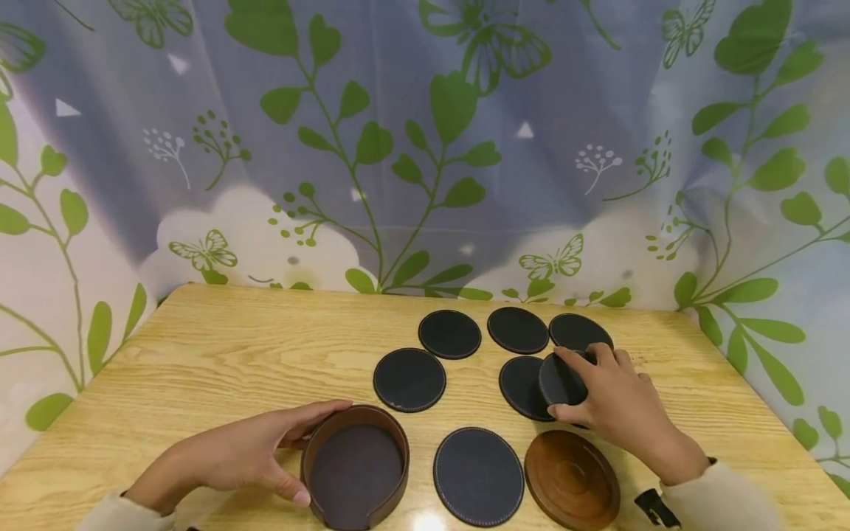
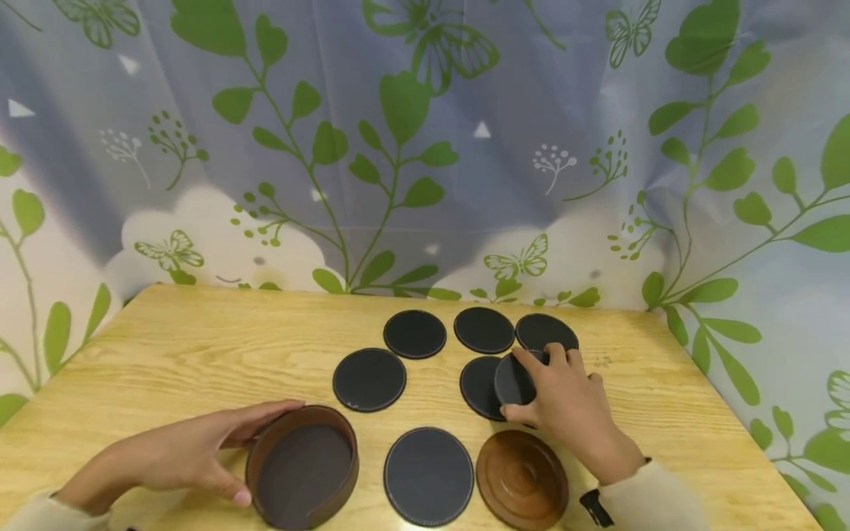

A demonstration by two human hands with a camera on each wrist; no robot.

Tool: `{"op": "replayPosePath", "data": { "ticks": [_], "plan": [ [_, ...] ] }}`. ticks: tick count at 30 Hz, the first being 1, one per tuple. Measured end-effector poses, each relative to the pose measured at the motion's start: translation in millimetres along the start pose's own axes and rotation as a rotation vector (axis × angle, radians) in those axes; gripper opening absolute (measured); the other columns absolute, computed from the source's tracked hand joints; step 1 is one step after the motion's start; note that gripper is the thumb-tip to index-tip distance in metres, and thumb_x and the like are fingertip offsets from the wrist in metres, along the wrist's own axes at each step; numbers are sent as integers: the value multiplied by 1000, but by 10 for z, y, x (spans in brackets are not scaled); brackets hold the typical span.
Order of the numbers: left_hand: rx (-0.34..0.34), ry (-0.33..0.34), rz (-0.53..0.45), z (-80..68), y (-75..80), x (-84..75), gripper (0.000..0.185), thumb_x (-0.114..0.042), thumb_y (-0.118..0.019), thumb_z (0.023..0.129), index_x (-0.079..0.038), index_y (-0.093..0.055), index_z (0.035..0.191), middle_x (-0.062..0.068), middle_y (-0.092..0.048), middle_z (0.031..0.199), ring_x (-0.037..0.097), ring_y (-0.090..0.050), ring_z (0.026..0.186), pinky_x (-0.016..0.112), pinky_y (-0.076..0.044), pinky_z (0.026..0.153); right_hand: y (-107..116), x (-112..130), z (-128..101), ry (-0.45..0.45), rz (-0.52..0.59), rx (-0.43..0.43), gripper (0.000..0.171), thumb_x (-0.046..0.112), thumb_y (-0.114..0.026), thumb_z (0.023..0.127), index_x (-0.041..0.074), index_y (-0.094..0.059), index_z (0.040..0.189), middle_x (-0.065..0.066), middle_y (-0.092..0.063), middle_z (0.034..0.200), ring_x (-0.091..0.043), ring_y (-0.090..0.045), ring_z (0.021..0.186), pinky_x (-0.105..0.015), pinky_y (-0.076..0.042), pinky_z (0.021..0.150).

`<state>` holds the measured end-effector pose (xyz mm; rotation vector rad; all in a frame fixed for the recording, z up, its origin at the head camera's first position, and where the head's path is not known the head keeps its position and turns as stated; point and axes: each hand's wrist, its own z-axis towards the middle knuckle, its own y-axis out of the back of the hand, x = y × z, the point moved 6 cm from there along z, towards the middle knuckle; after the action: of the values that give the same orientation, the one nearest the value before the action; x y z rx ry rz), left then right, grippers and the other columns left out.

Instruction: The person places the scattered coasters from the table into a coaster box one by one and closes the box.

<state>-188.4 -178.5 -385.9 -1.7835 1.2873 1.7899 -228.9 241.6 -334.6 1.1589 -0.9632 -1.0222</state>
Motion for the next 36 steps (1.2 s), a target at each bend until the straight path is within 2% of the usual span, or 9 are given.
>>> {"op": "replayPosePath", "data": {
  "ticks": [2,7,9,12,16,19,26,31,36],
  "plan": [
    [-2,5,1,3,-3,3,100,-27,-86,88,-24,-26,168,10,-36,169,14,-35,156,7,-32,110,6,105,-1,18,-1,-7,85,56,-87,79,18,-59,150,-32,-56,133,-53,-57,114,-62,-53,65],
    [1,-16,6,2,-4,-5,102,-24,-86,87,-19,-24,168,14,-36,169,47,-29,156,8,-33,108,10,361,-5,53,9,-13,81,54,-86,80,23,-60,150,-27,-57,134,-44,-58,110,-57,-52,66],
    [4,-25,8,2,-2,-4,103,-23,-86,87,-18,-23,169,16,-35,169,52,-28,155,8,-34,108,0,458,-7,67,22,0,79,52,-86,80,24,-61,149,-26,-58,135,-42,-57,110,-53,-50,65],
    [6,-16,3,3,-2,3,103,-23,-86,87,-19,-24,168,13,-36,169,46,-29,156,8,-33,109,-27,597,-7,80,58,46,78,51,-86,81,24,-61,149,-26,-57,138,-42,-57,113,-54,-50,69],
    [9,-16,0,-1,1,5,101,-23,-86,88,-21,-24,168,13,-36,169,36,-32,158,9,-33,110,-43,784,-6,80,111,107,80,55,-86,81,26,-59,151,-25,-53,144,-45,-55,124,-65,-51,83],
    [12,-25,2,-1,2,2,100,-23,-85,89,-21,-24,168,14,-35,169,30,-34,157,8,-33,110,-38,937,2,98,130,121,81,56,-86,80,27,-59,151,-23,-53,145,-43,-54,126,-65,-50,87],
    [17,-26,-11,10,-3,-3,98,-22,-84,90,-22,-24,168,11,-36,169,-2,-37,151,10,-34,111,-79,1341,26,194,164,164,85,55,-88,78,28,-57,152,-22,-52,146,-41,-52,125,-63,-50,88],
    [17,-15,-3,11,2,-4,98,-22,-83,91,-21,-23,169,12,-35,169,5,-38,153,11,-36,109,-115,1616,18,273,175,213,85,54,-87,79,30,-55,154,-20,-50,151,-42,-50,135,-68,-48,95],
    [22,-15,-13,23,1,4,98,-21,-82,92,-19,-22,169,14,-32,171,-11,-37,147,11,-36,109,-163,1859,7,341,135,266,85,58,-85,81,37,-50,156,-15,-48,154,-37,-50,137,-62,-50,95]
  ]
}}
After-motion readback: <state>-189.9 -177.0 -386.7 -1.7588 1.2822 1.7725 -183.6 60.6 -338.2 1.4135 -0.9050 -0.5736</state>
